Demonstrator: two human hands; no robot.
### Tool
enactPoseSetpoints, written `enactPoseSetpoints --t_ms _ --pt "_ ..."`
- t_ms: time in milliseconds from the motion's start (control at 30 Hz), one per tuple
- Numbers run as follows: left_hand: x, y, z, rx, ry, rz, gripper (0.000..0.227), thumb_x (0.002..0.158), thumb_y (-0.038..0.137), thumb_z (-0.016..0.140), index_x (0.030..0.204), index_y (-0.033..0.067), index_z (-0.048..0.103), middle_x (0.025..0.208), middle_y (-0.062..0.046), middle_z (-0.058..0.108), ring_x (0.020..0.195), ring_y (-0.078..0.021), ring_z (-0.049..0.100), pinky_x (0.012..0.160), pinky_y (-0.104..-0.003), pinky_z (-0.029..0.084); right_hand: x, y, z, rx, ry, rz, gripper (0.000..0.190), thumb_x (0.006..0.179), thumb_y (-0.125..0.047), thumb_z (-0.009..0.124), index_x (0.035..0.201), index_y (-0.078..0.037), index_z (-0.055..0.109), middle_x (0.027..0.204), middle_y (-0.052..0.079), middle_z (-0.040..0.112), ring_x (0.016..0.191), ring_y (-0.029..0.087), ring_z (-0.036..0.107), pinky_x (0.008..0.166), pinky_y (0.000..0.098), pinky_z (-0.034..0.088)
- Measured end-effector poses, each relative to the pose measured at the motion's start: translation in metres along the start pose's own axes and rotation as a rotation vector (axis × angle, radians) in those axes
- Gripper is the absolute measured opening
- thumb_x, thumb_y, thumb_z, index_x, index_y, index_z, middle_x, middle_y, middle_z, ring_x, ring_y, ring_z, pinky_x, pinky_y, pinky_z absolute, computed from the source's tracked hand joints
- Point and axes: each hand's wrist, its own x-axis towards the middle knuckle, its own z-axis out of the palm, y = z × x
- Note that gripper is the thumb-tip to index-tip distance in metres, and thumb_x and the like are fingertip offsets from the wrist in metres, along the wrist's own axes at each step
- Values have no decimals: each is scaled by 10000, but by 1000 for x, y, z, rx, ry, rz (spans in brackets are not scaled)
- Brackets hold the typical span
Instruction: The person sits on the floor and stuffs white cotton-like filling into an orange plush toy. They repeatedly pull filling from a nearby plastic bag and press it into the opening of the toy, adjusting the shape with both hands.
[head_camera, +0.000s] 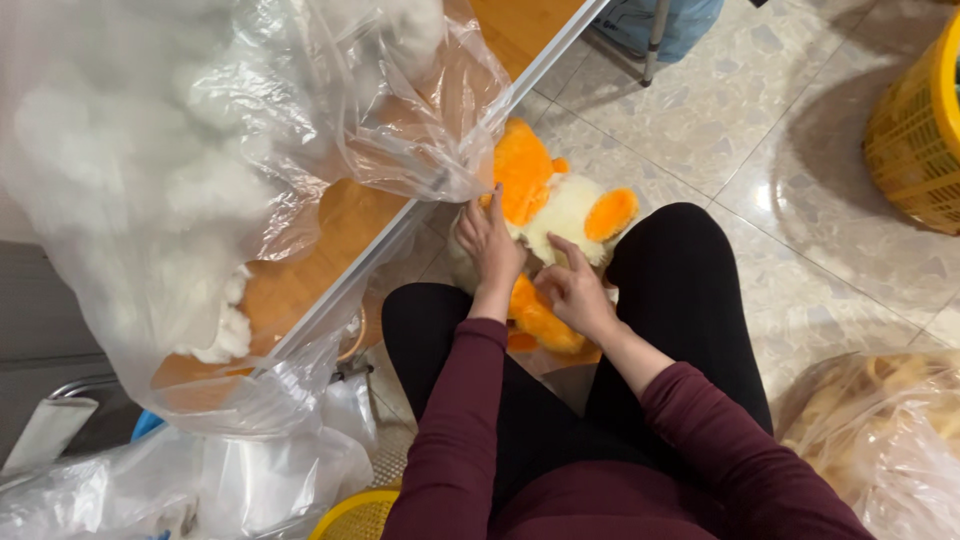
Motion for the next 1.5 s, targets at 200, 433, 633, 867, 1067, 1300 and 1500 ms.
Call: enactPoseSetpoints --t_ms 200,433,633,867,1067,1300,1500 --pt "-49 12 -26 -322 15 -122 1161 672 338 976 1566 166 256 1578 -263 191 1447 -497 179 1124 -638 163 1 1 1 -43 58 -116 322 728 110 643 1006 -42 700 1553 205 411 1402 416 477 1003 429 535" --pt "-51 1 1 -252 48 -394 1047 724 210 900 1577 273 296 1609 -208 272 1437 -477 295 1144 -588 288 -3 -1 0 -33 -52 -118 352 751 100 623 1050 -79 674 1537 154 441 1376 341 543 930 389 575" --pt "-46 -22 23 -222 12 -449 956 759 2 758 1572 293 348 1548 -132 430 1408 -424 423 1096 -528 424 -6 3 0 -42 -63 -160 310 757 96 602 996 -76 699 1517 123 472 1364 316 564 901 372 599" --pt "-49 -11 3 -298 -5 -386 998 703 47 810 1544 265 318 1582 -152 327 1432 -426 324 1123 -583 312 -10 8 5 -205 -49 -189 242 791 28 679 1001 -83 723 1513 99 512 1246 324 630 885 379 588" --pt "-53 3 -11 -342 69 -87 972 728 219 869 1551 224 351 1632 -176 227 1535 -414 121 1195 -662 31 -3 2 -2 -172 -6 -73 396 726 88 615 1091 -60 656 1549 138 457 1295 369 597 888 402 586" --pt "-32 -8 6 -23 -26 -325 943 633 376 874 1477 306 460 1637 -77 268 1559 -335 131 1249 -657 -21 -8 -13 -6 -127 -131 -276 353 814 26 680 1138 -114 689 1527 136 441 1260 335 614 890 396 597" --pt "-37 -11 15 108 137 -267 883 754 388 869 1523 329 440 1644 -87 289 1563 -328 161 1245 -677 5 -11 -12 -5 -157 -172 -356 399 795 59 652 1146 -125 694 1540 109 442 1302 310 618 876 363 616"
